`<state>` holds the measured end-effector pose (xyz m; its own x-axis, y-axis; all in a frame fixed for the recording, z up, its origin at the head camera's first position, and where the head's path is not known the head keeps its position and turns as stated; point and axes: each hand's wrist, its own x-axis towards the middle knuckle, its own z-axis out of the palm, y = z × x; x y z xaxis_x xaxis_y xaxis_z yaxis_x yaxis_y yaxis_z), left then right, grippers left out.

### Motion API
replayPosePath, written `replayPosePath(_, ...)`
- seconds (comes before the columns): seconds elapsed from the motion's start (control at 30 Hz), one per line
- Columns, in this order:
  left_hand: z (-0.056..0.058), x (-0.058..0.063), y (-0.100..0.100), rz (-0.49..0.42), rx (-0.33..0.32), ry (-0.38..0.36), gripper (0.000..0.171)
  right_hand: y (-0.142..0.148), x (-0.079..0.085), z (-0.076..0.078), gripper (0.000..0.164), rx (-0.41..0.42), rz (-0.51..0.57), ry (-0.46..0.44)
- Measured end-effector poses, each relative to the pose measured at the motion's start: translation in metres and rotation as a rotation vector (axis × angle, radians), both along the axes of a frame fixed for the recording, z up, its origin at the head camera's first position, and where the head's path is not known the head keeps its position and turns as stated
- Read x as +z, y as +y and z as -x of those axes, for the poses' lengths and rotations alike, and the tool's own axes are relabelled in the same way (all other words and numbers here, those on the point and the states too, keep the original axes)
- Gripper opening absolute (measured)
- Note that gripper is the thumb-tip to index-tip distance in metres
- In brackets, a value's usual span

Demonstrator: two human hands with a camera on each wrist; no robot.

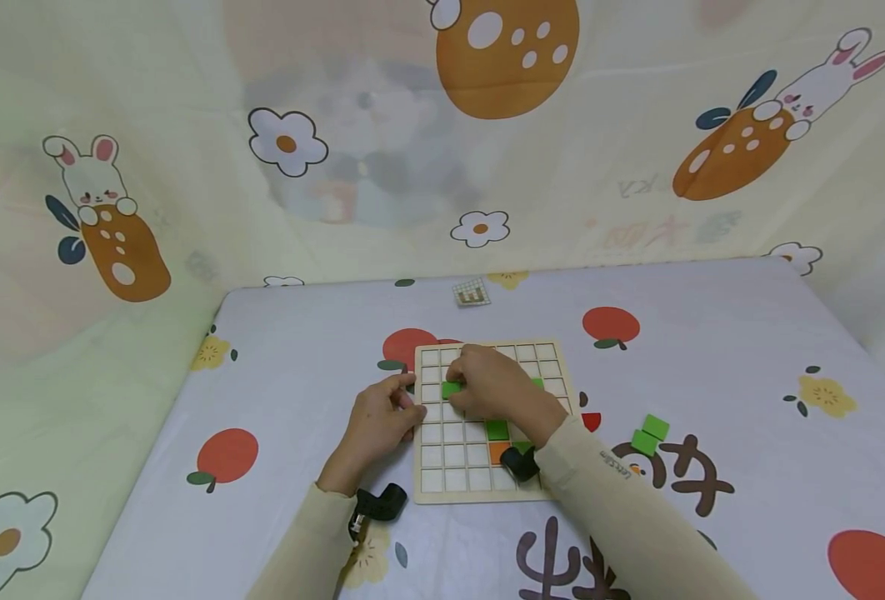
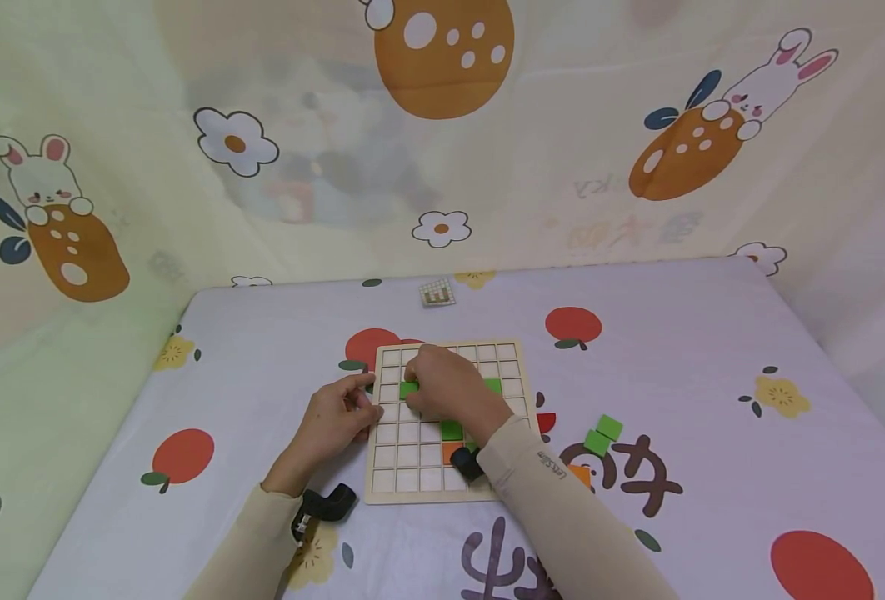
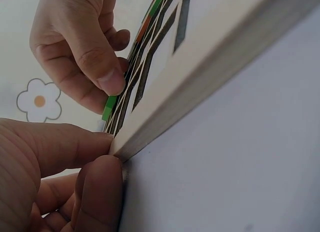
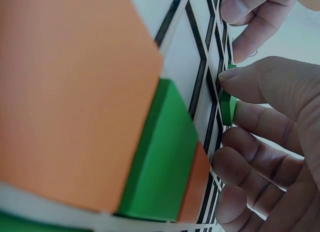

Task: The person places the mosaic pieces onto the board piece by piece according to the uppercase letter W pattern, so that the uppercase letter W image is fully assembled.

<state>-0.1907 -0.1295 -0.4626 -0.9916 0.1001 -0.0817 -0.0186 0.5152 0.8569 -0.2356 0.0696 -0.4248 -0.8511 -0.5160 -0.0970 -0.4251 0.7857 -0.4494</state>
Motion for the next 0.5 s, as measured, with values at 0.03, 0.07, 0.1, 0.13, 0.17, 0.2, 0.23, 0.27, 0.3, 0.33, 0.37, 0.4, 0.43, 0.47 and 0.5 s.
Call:
replayPosePath(0.03,0.0,0.0,0.0,0.001,0.0,0.001,0.051,0.0001,0.0001,-0.0003,0.034,0.0,0.002,-0.001)
replayPosePath(0.07,0.0,-0.0001,0.0001,0.001,0.0,0.002,0.051,0.0001,0.0001,-0.0003,0.034,0.0,0.004,-0.001)
replayPosePath(0.1,-0.0001,-0.0001,0.0001,0.001,0.0,0.002,0.051,0.0002,0.0001,-0.0004,0.034,0.0,0.007,-0.001)
replayPosePath(0.13,-0.0001,-0.0001,0.0002,0.003,0.0,0.002,0.051,0.0002,0.0,-0.0004,0.034,0.0,0.009,-0.002)
replayPosePath(0.17,-0.0001,0.0,0.0002,0.004,0.0,0.002,0.051,0.0002,-0.0002,-0.0004,0.034,0.002,0.011,-0.001)
replayPosePath(0.2,-0.0001,0.0,0.0002,0.004,0.0,0.002,0.051,0.0002,-0.0006,-0.0002,0.034,0.001,0.011,0.001)
replayPosePath(0.23,-0.0001,0.0001,0.0003,0.004,-0.001,0.001,0.051,0.0001,-0.0008,-0.0001,0.034,0.0,0.012,0.002)
replayPosePath(0.27,-0.0001,0.0001,0.0003,0.005,-0.001,0.001,0.051,0.0001,-0.0011,0.0,0.034,-0.001,0.012,0.002)
replayPosePath(0.3,-0.0001,0.0001,0.0003,0.005,-0.001,0.002,0.05,0.0001,-0.0012,0.0002,0.034,-0.001,0.011,0.002)
replayPosePath(0.33,-0.0001,0.0001,0.0004,0.004,-0.001,0.002,0.051,0.0,-0.0014,0.0003,0.034,-0.002,0.011,0.002)
replayPosePath(0.37,-0.0001,0.0001,0.0004,0.002,-0.002,0.002,0.051,0.0,-0.0017,0.0005,0.034,-0.003,0.01,0.001)
replayPosePath(0.4,-0.0001,0.0001,0.0005,0.001,-0.002,0.002,0.051,-0.0002,-0.0018,0.0006,0.034,-0.005,0.009,0.001)
replayPosePath(0.43,-0.0001,0.0001,0.0005,0.0,-0.002,0.001,0.051,-0.0002,-0.0018,0.0006,0.034,-0.005,0.01,-0.001)
replayPosePath(0.47,-0.0001,0.0001,0.0005,-0.001,-0.002,0.002,0.051,-0.0003,-0.002,0.0007,0.034,-0.006,0.01,-0.002)
replayPosePath(0.5,-0.0001,0.0001,0.0006,-0.002,-0.002,0.001,0.051,-0.0004,-0.0021,0.0007,0.034,-0.006,0.009,-0.003)
